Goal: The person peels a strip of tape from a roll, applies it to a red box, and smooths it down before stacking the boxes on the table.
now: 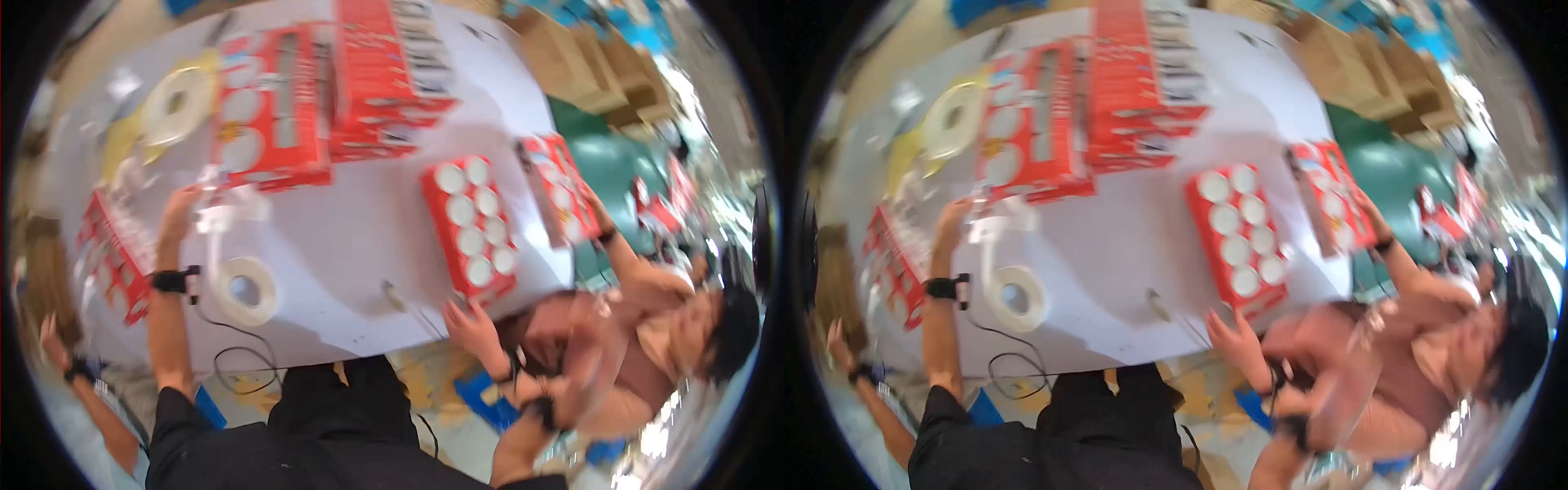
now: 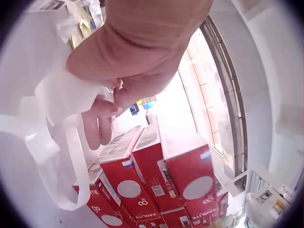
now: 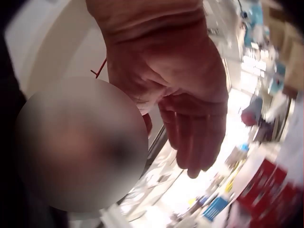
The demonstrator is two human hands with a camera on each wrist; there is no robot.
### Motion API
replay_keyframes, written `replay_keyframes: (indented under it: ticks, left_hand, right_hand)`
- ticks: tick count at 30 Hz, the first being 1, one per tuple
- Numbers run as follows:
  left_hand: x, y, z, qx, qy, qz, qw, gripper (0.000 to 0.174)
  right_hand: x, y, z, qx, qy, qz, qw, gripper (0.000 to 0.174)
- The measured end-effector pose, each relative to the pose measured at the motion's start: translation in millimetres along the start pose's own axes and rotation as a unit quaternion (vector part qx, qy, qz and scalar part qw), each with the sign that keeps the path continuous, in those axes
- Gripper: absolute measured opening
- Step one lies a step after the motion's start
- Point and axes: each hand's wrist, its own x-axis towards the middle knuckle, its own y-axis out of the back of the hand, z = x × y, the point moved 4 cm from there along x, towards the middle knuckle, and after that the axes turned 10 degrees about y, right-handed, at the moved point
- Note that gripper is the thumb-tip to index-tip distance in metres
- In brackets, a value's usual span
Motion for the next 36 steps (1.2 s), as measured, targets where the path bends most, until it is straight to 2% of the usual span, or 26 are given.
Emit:
replay_keyframes:
  ticks: [1, 2, 3, 5, 6, 8, 10, 11, 13, 15, 16, 18, 21, 22, 23, 24, 27, 31, 34, 36]
  left_hand:
    - [-21, -6, 3, 0.007, -0.051, -0.053, 0.997, 0.037]
    - [-49, -5, -5, 0.05, -0.021, -0.003, 0.999, 0.039]
    - [-78, -12, -8, 0.009, 0.04, 0.049, 0.998, 0.041]
    - [-130, -39, 0, -0.008, 0.04, 0.058, 0.997, 0.038]
    - [-156, -58, 5, -0.033, 0.06, 0.065, 0.996, 0.042]
    - [-211, -89, -5, -0.114, 0.052, 0.063, 0.99, 0.044]
    - [-273, -112, -15, -0.148, 0.021, 0.111, 0.982, 0.044]
    - [-253, -138, 12, -0.14, 0.04, 0.132, 0.981, 0.044]
    - [-303, -165, 17, -0.141, 0.024, 0.145, 0.979, 0.044]
    - [-338, -187, 28, -0.031, 0.006, 0.116, 0.993, 0.042]
    - [-353, -194, 32, 0.023, 0.0, 0.098, 0.995, 0.041]
    - [-372, -201, 41, -0.011, -0.013, 0.038, 0.999, 0.039]
    - [-390, -194, 54, -0.028, -0.051, -0.027, 0.998, 0.039]
    - [-394, -190, 59, -0.029, -0.066, -0.046, 0.996, 0.039]
    - [-399, -180, 60, 0.006, -0.024, -0.068, 0.997, 0.042]
    - [-402, -175, 62, 0.0, -0.018, -0.09, 0.996, 0.042]
    - [-401, -171, 75, 0.008, -0.006, -0.161, 0.987, 0.043]
    - [-399, -185, 92, 0.051, 0.003, -0.252, 0.966, 0.044]
    - [-407, -206, 98, 0.051, 0.037, -0.305, 0.95, 0.044]
    - [-412, -222, 96, 0.057, 0.047, -0.328, 0.942, 0.043]
  right_hand:
    - [-11, -18, -24, 0.057, 0.036, -0.029, 0.997, 0.042]
    - [-25, -33, -44, 0.115, 0.059, -0.044, 0.991, 0.041]
    - [-38, -56, -51, 0.181, 0.034, -0.032, 0.982, 0.041]
    - [-31, -133, -32, 0.323, -0.105, 0.039, 0.94, 0.036]
    - [-20, -180, -17, 0.389, -0.18, 0.095, 0.898, 0.032]
    - [-11, -234, 14, 0.425, -0.221, 0.136, 0.867, 0.035]
    - [-4, -284, 42, 0.495, -0.191, 0.149, 0.835, 0.053]
    - [21, -258, 79, 0.542, -0.197, 0.13, 0.807, 0.06]
    - [47, -270, 78, 0.586, -0.188, 0.103, 0.781, 0.073]
    - [82, -268, 58, 0.605, -0.174, 0.094, 0.771, 0.08]
    - [95, -264, 44, 0.642, -0.177, 0.076, 0.742, 0.076]
    - [117, -252, 18, 0.708, -0.181, 0.043, 0.681, 0.068]
    - [129, -247, 3, 0.73, -0.102, 0.131, 0.663, 0.058]
    - [126, -241, -6, 0.741, -0.136, 0.2, 0.626, 0.052]
    - [124, -233, -13, 0.72, -0.129, 0.227, 0.643, 0.051]
    - [122, -226, -17, 0.698, -0.121, 0.257, 0.657, 0.05]
    - [105, -210, -29, 0.678, -0.102, 0.329, 0.649, 0.049]
    - [66, -195, -48, 0.678, -0.068, 0.435, 0.589, 0.041]
    - [28, -186, -58, 0.621, -0.085, 0.501, 0.597, 0.037]
    - [6, -187, -60, 0.627, -0.075, 0.522, 0.574, 0.035]
